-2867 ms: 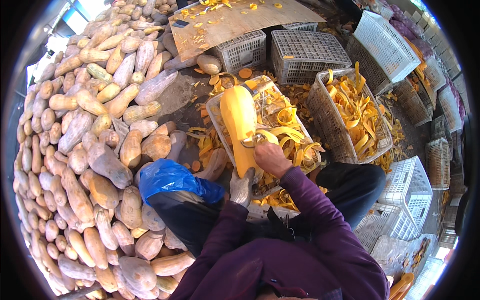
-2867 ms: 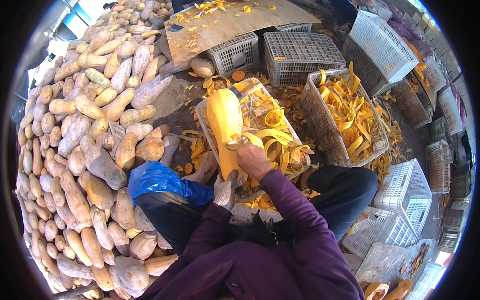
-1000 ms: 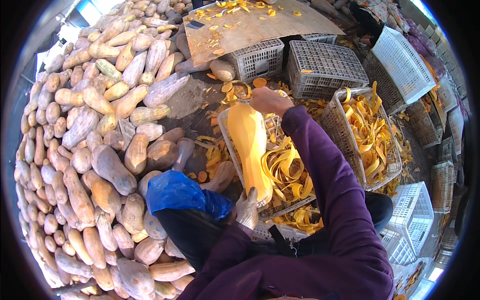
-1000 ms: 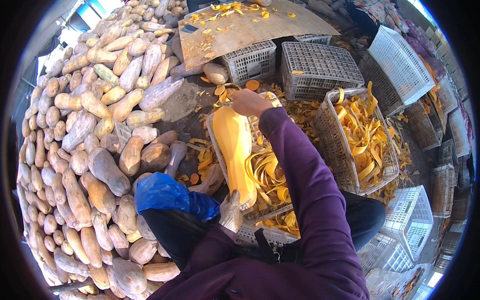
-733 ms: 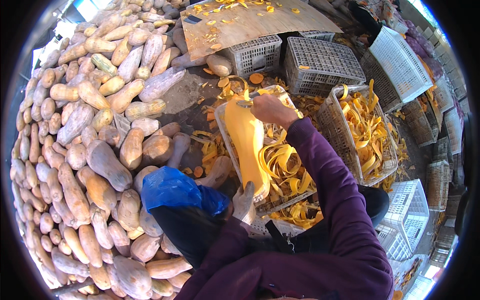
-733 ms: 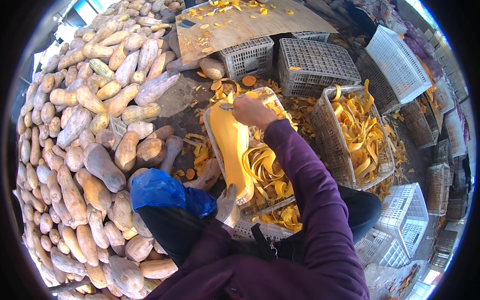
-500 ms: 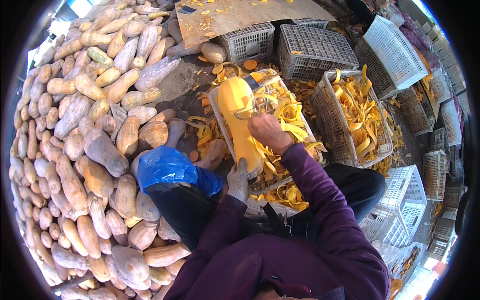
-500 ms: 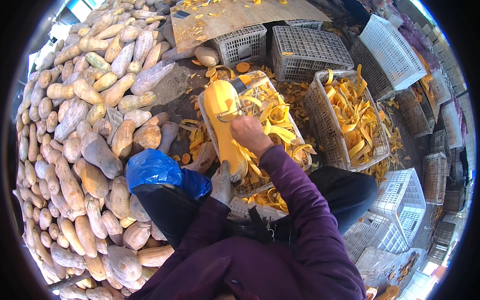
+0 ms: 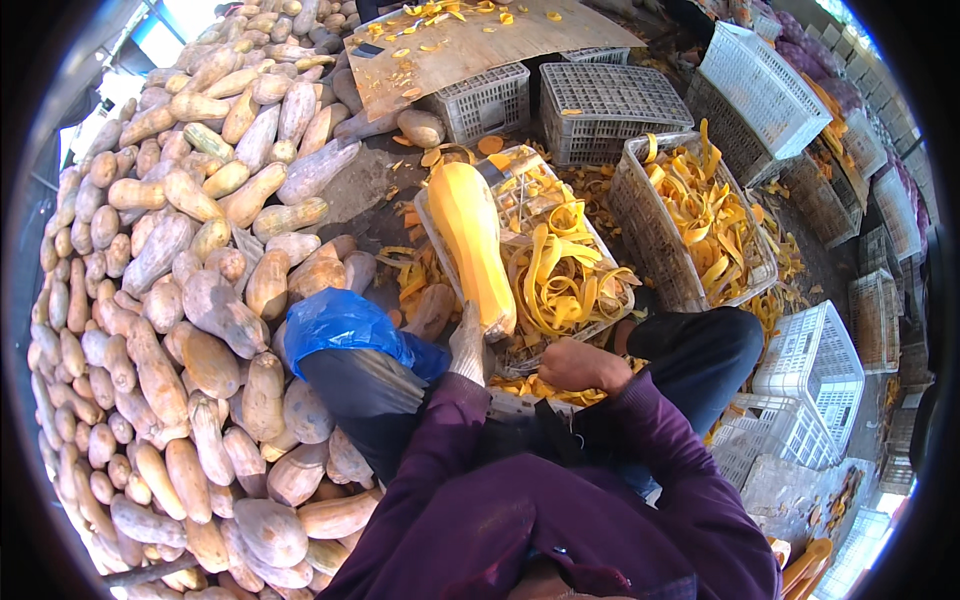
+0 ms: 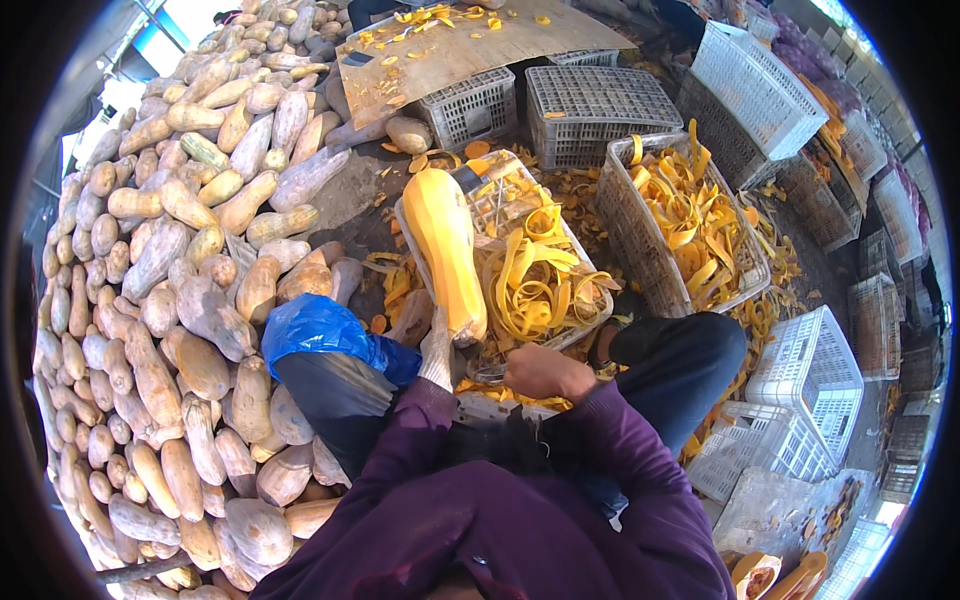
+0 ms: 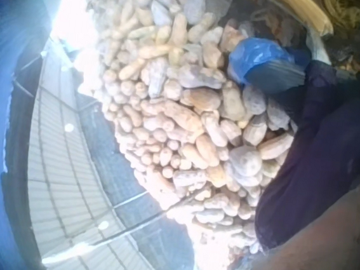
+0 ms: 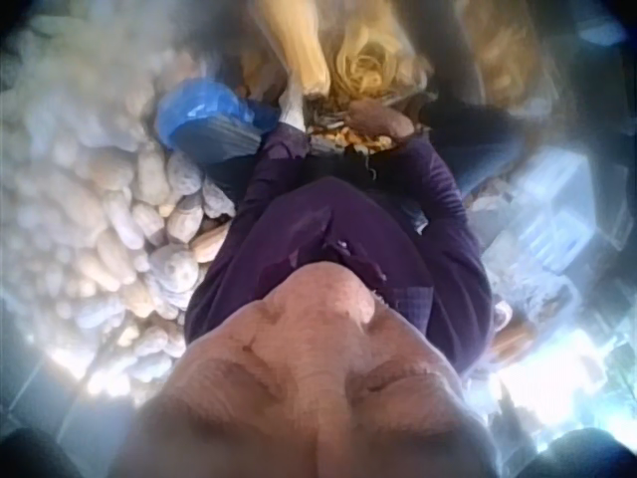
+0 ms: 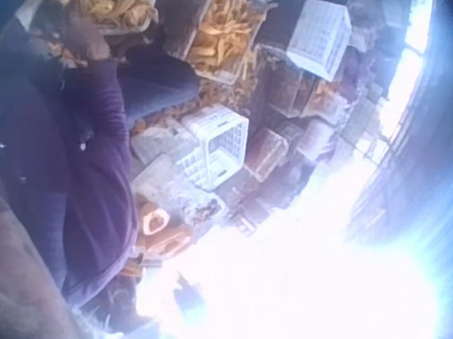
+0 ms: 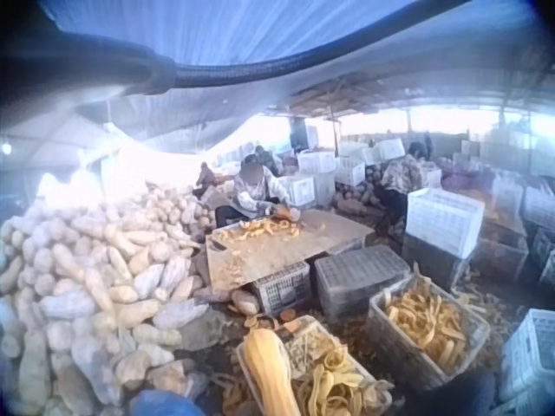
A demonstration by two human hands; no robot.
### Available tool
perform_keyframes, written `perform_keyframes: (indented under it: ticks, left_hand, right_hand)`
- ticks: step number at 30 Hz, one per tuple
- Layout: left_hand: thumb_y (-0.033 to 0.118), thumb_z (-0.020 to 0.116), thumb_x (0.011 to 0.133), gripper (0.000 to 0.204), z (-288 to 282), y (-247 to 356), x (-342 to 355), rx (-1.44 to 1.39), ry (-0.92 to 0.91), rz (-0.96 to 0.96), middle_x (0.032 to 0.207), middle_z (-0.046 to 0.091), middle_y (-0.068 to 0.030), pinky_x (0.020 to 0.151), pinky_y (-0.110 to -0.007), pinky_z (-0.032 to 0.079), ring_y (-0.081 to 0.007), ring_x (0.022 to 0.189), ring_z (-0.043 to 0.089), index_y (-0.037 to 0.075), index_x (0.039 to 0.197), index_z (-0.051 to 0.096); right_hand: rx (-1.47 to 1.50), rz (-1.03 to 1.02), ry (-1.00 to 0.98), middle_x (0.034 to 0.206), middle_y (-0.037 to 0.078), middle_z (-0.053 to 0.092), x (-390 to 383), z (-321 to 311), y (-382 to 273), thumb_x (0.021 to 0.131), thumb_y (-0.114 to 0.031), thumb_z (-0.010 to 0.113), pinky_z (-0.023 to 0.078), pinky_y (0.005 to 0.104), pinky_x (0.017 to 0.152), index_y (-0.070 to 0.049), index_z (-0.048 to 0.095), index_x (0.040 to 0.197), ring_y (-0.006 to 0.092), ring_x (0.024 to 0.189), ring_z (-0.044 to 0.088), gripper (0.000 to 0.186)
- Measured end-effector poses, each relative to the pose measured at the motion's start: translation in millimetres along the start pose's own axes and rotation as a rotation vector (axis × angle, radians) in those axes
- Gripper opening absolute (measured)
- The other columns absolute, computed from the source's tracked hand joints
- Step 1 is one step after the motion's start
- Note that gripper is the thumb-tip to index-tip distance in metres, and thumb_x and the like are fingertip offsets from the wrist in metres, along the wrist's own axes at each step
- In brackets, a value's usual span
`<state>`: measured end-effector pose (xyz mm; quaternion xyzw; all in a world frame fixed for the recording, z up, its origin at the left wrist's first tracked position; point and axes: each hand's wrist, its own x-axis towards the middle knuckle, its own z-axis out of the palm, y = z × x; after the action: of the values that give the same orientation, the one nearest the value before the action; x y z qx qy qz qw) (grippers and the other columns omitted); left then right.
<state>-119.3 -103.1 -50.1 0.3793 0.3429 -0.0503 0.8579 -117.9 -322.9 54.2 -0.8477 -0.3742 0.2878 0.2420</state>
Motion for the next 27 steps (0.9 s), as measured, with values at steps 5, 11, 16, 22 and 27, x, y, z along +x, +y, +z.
perform_keyframes:
  ticks: [5, 11, 16, 22, 27]
  left_hand:
    - [0.066, 0.052, 0.106, 0.063, -3, 17, -8, -0.076, -0.019, -0.136, 0.123, 0.074, -0.0097, 0.070, -0.047, 0.064, -0.0301, 0.096, 0.075, 0.015, 0.143, 0.061]
    - [0.030, 0.078, 0.100, 0.064, -23, 12, -19, 0.341, 0.112, 0.196, 0.129, 0.069, -0.0086, 0.088, -0.035, 0.059, -0.0209, 0.108, 0.070, 0.005, 0.152, 0.051]
    - [0.009, 0.082, 0.091, 0.070, -21, 21, -30, 0.420, 0.052, 0.372, 0.132, 0.067, -0.0121, 0.100, -0.035, 0.055, -0.0217, 0.115, 0.068, 0.000, 0.152, 0.049]
    - [0.023, 0.093, 0.072, 0.099, -4, 58, -37, 1.459, 0.082, 0.928, 0.152, 0.052, -0.0273, 0.109, -0.052, 0.052, -0.0470, 0.135, 0.055, 0.003, 0.156, 0.044]
    - [0.022, 0.092, 0.069, 0.100, 11, 66, -30, 1.592, 0.057, 0.736, 0.153, 0.047, -0.0301, 0.109, -0.054, 0.052, -0.0513, 0.136, 0.053, 0.001, 0.154, 0.045]
  right_hand:
    - [0.146, 0.074, 0.543, 0.087, 0.031, 0.069, 30, -48, 8, 0.101, -0.024, 0.058, 0.054, 0.0582, 0.073, 0.004, 0.066, 0.087, 0.0506, 0.081, 0.068, 0.032]
    - [0.052, 0.001, 0.563, 0.086, 0.033, 0.069, 113, -40, 25, 0.101, -0.026, 0.061, 0.054, 0.0607, 0.079, 0.006, 0.066, 0.087, 0.0538, 0.084, 0.068, 0.036]
    - [0.012, -0.004, 0.495, 0.082, 0.031, 0.069, 142, -36, 46, 0.098, -0.024, 0.064, 0.057, 0.0575, 0.075, 0.007, 0.068, 0.085, 0.0499, 0.083, 0.070, 0.034]
    - [0.034, -0.096, 0.601, 0.075, 0.028, 0.066, 135, -15, 56, 0.096, -0.020, 0.068, 0.056, 0.0566, 0.071, 0.004, 0.061, 0.087, 0.0493, 0.077, 0.069, 0.027]
    - [0.136, -0.032, 0.577, 0.078, 0.029, 0.066, 134, -10, 40, 0.095, -0.023, 0.070, 0.057, 0.0566, 0.072, 0.006, 0.061, 0.095, 0.0495, 0.079, 0.069, 0.030]
